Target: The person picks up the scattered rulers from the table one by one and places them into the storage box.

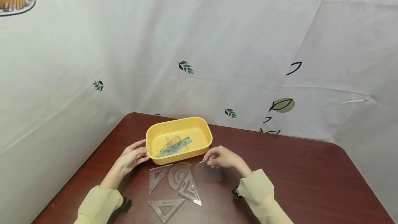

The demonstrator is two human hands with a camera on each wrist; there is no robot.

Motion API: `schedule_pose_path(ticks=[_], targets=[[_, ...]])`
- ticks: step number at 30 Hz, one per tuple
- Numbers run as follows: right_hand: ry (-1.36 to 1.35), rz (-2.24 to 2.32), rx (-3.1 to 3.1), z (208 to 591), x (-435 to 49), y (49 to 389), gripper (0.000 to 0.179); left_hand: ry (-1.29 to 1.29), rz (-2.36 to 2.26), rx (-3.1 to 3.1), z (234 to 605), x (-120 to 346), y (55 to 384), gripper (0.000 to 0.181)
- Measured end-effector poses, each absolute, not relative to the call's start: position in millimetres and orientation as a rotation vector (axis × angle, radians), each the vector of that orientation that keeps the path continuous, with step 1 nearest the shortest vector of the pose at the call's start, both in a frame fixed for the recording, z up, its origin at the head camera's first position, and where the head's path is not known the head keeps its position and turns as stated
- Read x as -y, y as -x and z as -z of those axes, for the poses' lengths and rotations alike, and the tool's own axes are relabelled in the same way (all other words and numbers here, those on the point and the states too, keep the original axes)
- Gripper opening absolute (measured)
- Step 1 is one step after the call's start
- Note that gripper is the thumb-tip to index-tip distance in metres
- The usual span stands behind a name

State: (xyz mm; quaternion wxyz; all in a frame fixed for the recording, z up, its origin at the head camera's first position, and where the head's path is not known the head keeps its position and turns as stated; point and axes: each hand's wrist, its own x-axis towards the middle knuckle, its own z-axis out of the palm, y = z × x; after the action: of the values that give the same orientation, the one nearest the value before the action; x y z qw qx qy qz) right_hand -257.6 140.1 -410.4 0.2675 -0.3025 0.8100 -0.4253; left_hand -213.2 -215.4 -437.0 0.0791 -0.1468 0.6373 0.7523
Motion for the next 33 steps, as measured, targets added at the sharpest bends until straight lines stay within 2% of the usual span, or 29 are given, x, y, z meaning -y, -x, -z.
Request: schedule_pose_path(ticks=[10, 24, 33], targets=[[0.729, 1.328, -2.122, 400.0, -118.8, 274.0, 0.02, 0.435, -2.25, -1.909, 436.4, 215.4, 212.0, 0.064], [0.409, 1.511, -2.088, 386.8, -97.1, 290.8, 0.031, 0.426, -2.255, -1.902, 435.7, 216.3, 213.8, 0.063], [0.225, 1.533, -2.322, 387.4, -70.8, 298.1, 0.028, 0.438, -2.256, -1.899, 436.7, 215.4, 211.8, 0.063]])
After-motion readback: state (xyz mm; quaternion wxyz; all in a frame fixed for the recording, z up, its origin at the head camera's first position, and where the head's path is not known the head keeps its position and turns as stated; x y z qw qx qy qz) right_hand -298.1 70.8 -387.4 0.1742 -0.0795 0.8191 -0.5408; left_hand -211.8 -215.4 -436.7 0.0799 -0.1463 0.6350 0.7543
